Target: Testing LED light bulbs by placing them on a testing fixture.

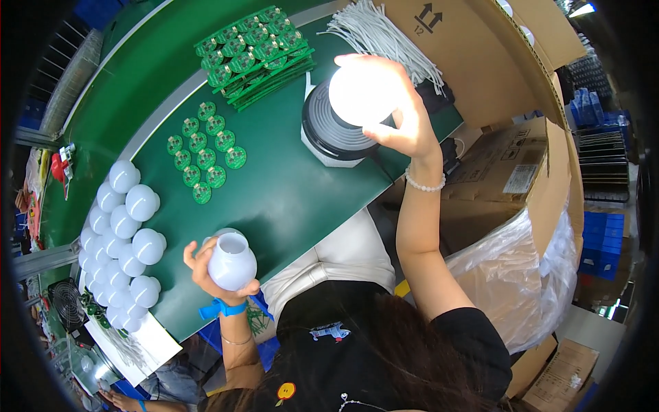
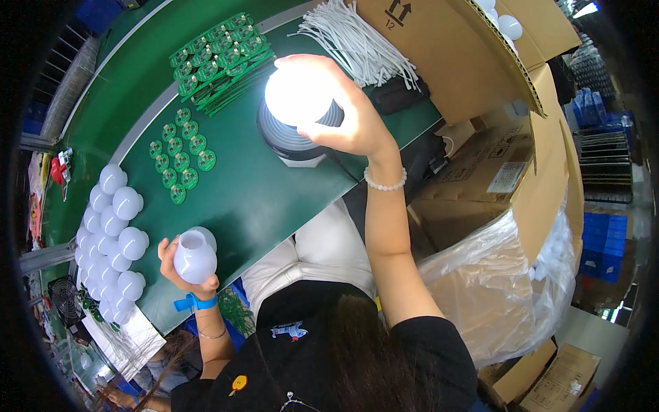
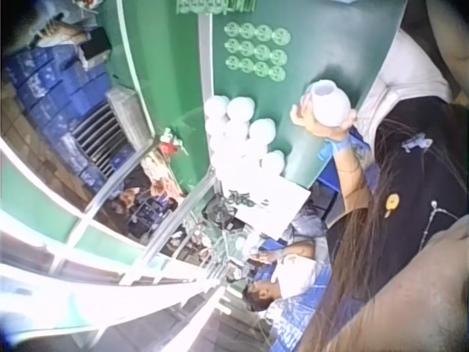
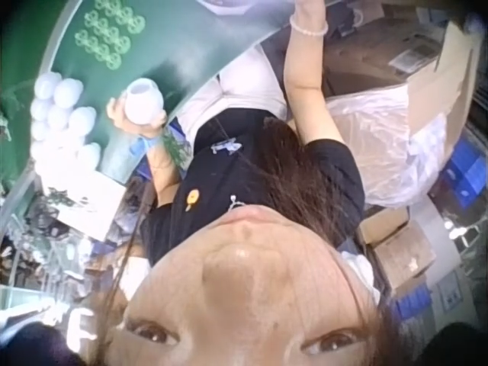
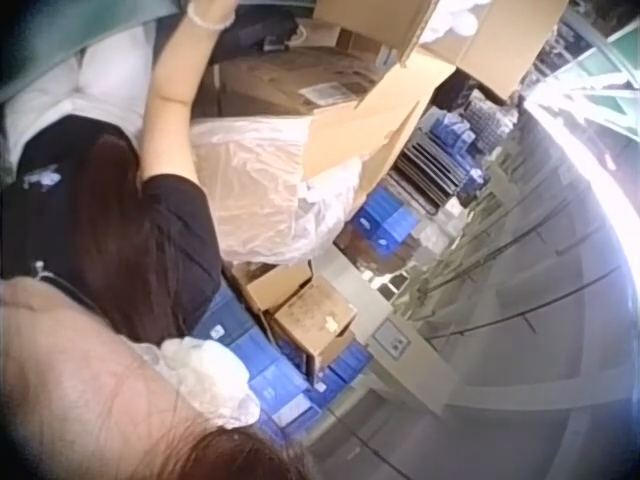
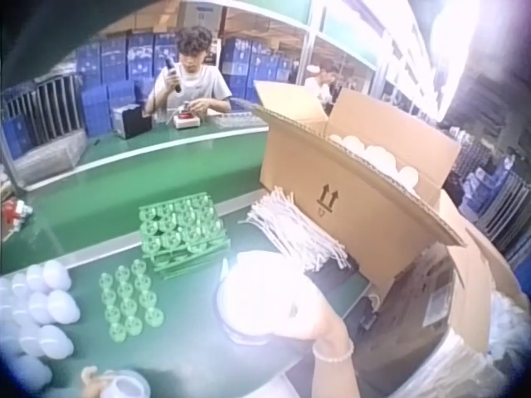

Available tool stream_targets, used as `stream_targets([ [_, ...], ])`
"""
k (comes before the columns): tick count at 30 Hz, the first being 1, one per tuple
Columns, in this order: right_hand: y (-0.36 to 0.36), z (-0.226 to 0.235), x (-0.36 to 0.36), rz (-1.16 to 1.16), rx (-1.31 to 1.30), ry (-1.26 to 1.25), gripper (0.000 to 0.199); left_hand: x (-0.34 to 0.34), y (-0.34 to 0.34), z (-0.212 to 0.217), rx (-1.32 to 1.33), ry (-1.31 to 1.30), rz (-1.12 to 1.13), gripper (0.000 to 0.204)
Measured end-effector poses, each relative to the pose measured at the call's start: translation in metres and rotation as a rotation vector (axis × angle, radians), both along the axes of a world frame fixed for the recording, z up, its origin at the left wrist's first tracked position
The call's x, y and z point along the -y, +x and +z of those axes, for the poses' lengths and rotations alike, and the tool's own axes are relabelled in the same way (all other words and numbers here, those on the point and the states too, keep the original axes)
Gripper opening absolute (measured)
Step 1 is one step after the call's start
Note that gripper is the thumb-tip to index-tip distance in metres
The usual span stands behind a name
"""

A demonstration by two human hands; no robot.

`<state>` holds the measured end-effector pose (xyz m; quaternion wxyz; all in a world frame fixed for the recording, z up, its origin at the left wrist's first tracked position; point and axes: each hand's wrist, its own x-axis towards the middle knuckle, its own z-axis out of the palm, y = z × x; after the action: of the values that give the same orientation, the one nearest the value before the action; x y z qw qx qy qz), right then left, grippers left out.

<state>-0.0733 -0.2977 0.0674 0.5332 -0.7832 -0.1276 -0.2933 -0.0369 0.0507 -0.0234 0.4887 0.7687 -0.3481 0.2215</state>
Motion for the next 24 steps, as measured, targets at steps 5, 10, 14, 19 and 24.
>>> stream_targets([
  [5, 0.004, 0.000, -0.001, -0.049, -0.019, -0.007, 0.064, 0.001, 0.001, 0.001, 0.023, 0.007, 0.003, 0.089],
  [10, 0.008, -0.002, -0.002, -0.179, 0.072, -0.111, 0.063, 0.001, 0.001, 0.000, 0.026, 0.007, 0.017, 0.089],
  [14, 0.006, -0.004, -0.004, -0.250, 0.101, -0.203, 0.066, 0.000, 0.001, -0.001, 0.022, 0.001, 0.023, 0.089],
  [19, -0.010, -0.002, -0.009, -0.449, 0.074, -0.268, 0.067, -0.002, 0.001, 0.000, 0.006, 0.016, 0.033, 0.090],
  [24, -0.034, 0.003, -0.020, -0.550, -0.004, -0.293, 0.064, -0.001, 0.001, 0.004, 0.020, 0.047, 0.033, 0.090],
])
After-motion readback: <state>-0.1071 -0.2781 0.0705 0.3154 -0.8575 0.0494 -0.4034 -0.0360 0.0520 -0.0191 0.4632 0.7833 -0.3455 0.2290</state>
